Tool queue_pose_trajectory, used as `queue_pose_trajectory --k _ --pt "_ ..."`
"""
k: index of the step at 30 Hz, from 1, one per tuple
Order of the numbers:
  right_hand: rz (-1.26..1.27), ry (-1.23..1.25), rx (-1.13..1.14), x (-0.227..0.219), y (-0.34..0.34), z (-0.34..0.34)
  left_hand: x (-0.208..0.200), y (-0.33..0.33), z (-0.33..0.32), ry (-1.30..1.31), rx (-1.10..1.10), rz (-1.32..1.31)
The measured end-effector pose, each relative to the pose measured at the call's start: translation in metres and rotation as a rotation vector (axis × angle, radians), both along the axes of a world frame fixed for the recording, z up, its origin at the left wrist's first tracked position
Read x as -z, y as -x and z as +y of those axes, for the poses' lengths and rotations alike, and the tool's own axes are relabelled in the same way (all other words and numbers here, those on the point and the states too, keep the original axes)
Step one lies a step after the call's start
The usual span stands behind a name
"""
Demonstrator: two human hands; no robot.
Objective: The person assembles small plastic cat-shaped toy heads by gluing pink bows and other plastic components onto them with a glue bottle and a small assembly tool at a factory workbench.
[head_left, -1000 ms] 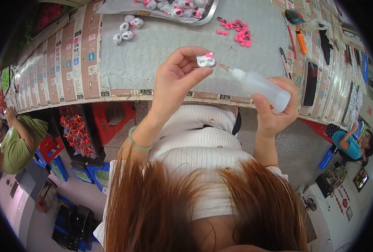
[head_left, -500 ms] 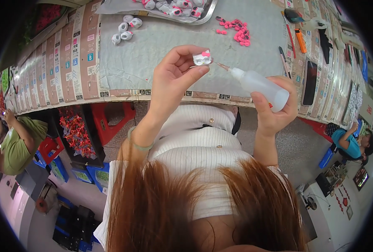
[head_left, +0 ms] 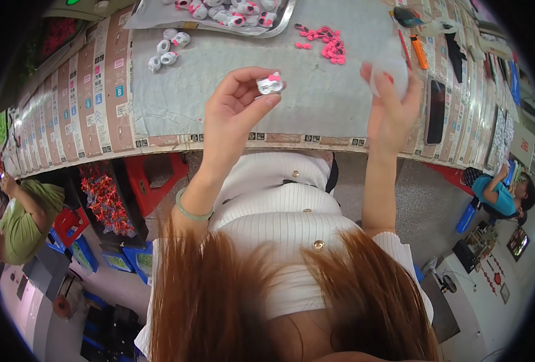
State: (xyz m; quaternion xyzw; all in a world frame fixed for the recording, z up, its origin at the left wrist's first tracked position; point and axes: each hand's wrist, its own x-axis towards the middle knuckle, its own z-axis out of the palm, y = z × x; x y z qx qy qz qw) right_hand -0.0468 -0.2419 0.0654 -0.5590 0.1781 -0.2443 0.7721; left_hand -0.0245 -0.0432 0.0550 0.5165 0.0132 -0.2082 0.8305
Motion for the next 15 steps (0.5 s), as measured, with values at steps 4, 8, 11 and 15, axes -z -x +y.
queue_pose_trajectory --k 4,8,11,15 --pt "0.034 0.352 0.083 0.052 -0.039 -0.049 0.001 -0.001 0.000 -0.022 -0.010 0.003" --pt "0.089 0.555 0.134 0.084 -0.056 -0.073 0.004 -0.003 0.000 -0.045 -0.008 0.013" --pt "0.037 1.011 0.381 0.079 -0.054 -0.059 0.006 -0.002 0.006 -0.063 -0.032 0.027" --pt "-0.013 1.136 0.122 0.056 -0.032 -0.019 0.012 -0.002 0.009 -0.079 -0.045 0.042"
